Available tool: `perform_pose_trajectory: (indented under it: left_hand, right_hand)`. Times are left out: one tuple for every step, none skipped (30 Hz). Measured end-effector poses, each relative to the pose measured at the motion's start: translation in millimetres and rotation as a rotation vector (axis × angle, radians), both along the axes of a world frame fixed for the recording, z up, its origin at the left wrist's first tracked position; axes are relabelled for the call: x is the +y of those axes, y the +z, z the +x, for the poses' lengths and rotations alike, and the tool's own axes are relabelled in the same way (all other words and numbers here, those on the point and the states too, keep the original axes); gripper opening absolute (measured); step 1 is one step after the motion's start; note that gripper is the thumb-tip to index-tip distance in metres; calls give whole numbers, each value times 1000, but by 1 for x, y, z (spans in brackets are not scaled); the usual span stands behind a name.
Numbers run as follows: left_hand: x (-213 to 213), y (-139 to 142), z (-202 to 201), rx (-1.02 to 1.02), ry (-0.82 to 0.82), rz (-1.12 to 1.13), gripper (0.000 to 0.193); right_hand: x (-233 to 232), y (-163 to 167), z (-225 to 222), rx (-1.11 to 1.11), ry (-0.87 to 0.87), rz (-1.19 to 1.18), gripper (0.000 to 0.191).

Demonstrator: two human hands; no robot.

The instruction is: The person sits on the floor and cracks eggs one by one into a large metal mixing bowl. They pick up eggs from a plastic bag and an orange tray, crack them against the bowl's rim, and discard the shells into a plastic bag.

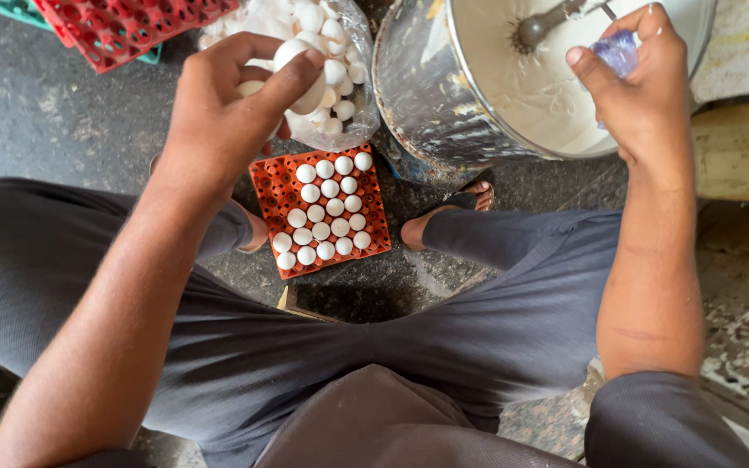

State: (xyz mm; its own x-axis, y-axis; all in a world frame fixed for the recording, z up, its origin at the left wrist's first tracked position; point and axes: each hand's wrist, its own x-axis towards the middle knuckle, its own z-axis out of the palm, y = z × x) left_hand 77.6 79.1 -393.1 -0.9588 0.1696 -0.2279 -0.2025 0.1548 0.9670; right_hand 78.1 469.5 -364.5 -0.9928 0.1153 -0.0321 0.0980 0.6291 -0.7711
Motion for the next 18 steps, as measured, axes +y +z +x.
perform_pose_trajectory:
  left_hand:
    - [2,-1,0,-6,2,-18,45]
    - [3,-1,0,-11,5,-36,45]
    - [4,-2,0,-3,3,-32,45]
    - [5,-3,1,6,3,-28,46]
    - [6,-4,1,12,5,-25,46]
    - [7,-6,0,7,0,-32,47]
    - [7,-7,0,3,-3,-38,47]
    - [8,-8,-1,-2,-7,-43,47]
    - [9,-9,0,-5,-8,-61,47]
    - [10,-11,0,-8,-8,-77,48]
    - [11,-11,0,-11,-8,-95,48]
    - [12,-12,0,-11,-9,-91,48]
    - [14,-13,0,-12,-9,-87,48]
    - [15,-13,0,-12,-8,-83,48]
    - [16,-13,0,-10,-13,-85,48]
    - [16,-13,-1,-7,-16,-87,47]
    - [17,-14,-1,-5,-18,-89,47]
    - [17,-14,-1,-5,-18,-78,46]
  right_hand:
    - [2,0,1,-5,-15,-20,26]
    - [4,1,2,-10,-29,-41,25]
    - [5,1,3,-14,-41,-62,23]
    - [7,2,4,-9,-49,-53,22]
    - [8,2,5,-7,-55,-44,21]
    - [10,2,6,-6,-60,-34,20]
    - [11,3,7,-13,-69,-32,18]
    - [13,2,8,-20,-79,-30,16]
    - [15,2,9,-28,-88,-26,14]
    - [17,1,9,-19,-79,-54,13]
    - [19,1,9,-9,-68,-82,13]
    - [20,0,9,0,-57,-111,13]
    - [22,-1,9,8,-56,-111,12]
    - [23,-2,10,17,-53,-112,11]
    - [25,-2,10,26,-49,-113,11]
    - [25,-2,11,28,-71,-99,11]
    - [25,-2,12,29,-91,-85,11]
    - [25,0,13,31,-110,-72,11]
